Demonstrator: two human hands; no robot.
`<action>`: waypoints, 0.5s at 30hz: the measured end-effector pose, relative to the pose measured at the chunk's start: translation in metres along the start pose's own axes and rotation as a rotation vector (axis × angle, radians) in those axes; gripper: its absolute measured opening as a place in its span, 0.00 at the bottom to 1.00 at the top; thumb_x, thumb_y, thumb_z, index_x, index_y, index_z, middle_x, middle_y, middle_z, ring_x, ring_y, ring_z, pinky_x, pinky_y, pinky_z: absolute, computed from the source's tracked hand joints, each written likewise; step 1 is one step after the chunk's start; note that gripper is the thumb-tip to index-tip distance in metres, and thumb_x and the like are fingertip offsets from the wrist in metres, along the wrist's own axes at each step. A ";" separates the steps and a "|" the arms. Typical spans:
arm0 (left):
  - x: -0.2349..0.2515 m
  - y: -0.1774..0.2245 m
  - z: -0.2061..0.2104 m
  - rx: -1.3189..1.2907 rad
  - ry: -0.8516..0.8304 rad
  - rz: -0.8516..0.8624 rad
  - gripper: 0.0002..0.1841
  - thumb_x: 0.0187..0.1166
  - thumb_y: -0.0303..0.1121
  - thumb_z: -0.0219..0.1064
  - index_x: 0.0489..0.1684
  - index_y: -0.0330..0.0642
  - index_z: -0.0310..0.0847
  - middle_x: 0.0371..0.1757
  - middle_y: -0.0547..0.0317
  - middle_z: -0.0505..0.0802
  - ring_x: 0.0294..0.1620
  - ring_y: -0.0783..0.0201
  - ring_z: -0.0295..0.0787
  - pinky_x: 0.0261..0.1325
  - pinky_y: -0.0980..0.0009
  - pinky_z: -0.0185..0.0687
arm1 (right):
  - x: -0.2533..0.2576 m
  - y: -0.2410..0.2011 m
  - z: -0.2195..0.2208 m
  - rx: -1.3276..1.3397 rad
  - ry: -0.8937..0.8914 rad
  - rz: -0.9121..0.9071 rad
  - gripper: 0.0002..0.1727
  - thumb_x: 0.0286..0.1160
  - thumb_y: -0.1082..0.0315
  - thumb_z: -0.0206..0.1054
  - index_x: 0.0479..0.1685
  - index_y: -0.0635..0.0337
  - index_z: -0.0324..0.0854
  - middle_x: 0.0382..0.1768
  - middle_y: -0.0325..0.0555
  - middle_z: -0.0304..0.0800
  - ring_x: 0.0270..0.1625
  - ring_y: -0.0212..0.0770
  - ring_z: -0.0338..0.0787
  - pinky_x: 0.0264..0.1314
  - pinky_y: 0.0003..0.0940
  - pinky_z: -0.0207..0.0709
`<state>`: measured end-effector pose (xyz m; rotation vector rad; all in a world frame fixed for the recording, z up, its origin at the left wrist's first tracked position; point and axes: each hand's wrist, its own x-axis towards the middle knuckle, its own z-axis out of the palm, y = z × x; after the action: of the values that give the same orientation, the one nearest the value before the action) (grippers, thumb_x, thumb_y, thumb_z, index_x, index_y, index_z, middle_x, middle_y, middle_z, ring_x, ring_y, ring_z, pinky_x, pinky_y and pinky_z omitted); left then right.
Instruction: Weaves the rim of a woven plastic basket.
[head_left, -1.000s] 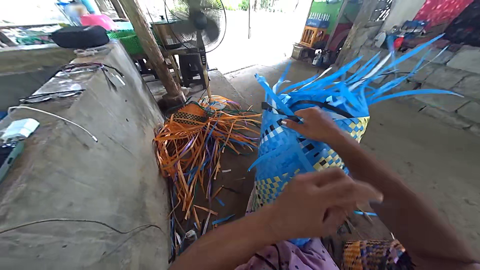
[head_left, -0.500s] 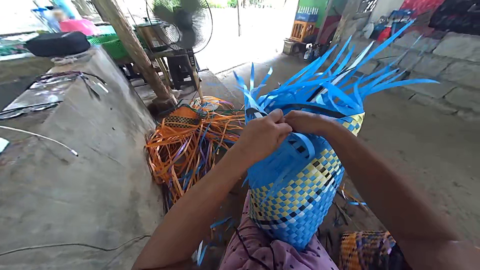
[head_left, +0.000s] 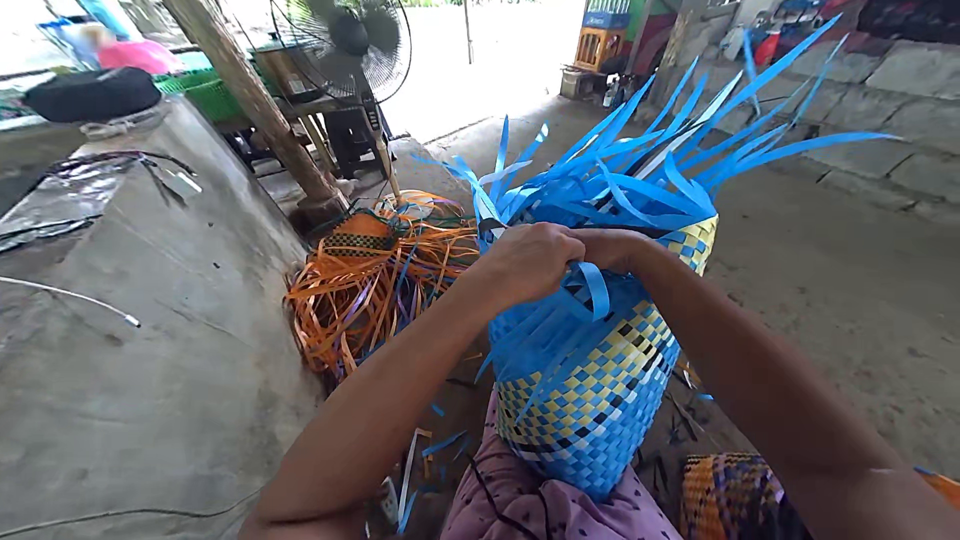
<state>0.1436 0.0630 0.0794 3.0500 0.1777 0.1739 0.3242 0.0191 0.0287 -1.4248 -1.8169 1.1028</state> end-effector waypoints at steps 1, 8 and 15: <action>0.000 0.002 0.001 0.031 -0.037 -0.003 0.06 0.78 0.25 0.68 0.46 0.39 0.92 0.50 0.50 0.91 0.52 0.52 0.90 0.56 0.53 0.85 | 0.002 0.003 0.000 0.008 -0.007 0.015 0.07 0.84 0.75 0.58 0.44 0.57 0.81 0.34 0.31 0.82 0.38 0.19 0.81 0.47 0.19 0.77; 0.000 0.000 0.017 -0.094 0.127 -0.003 0.05 0.81 0.28 0.69 0.43 0.37 0.88 0.40 0.47 0.90 0.43 0.50 0.90 0.46 0.53 0.85 | -0.001 0.011 0.002 0.242 -0.064 -0.037 0.10 0.83 0.75 0.55 0.39 0.50 0.79 0.32 0.26 0.82 0.38 0.16 0.82 0.47 0.14 0.77; -0.006 0.000 0.025 -0.051 0.130 -0.012 0.06 0.81 0.27 0.68 0.44 0.35 0.90 0.46 0.48 0.89 0.48 0.51 0.89 0.52 0.56 0.86 | -0.001 0.004 0.003 0.006 -0.038 0.051 0.09 0.87 0.74 0.55 0.45 0.59 0.82 0.36 0.33 0.83 0.41 0.20 0.82 0.50 0.19 0.77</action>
<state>0.1403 0.0602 0.0537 2.9871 0.1972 0.3707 0.3244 0.0177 0.0239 -1.4632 -1.8110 1.1677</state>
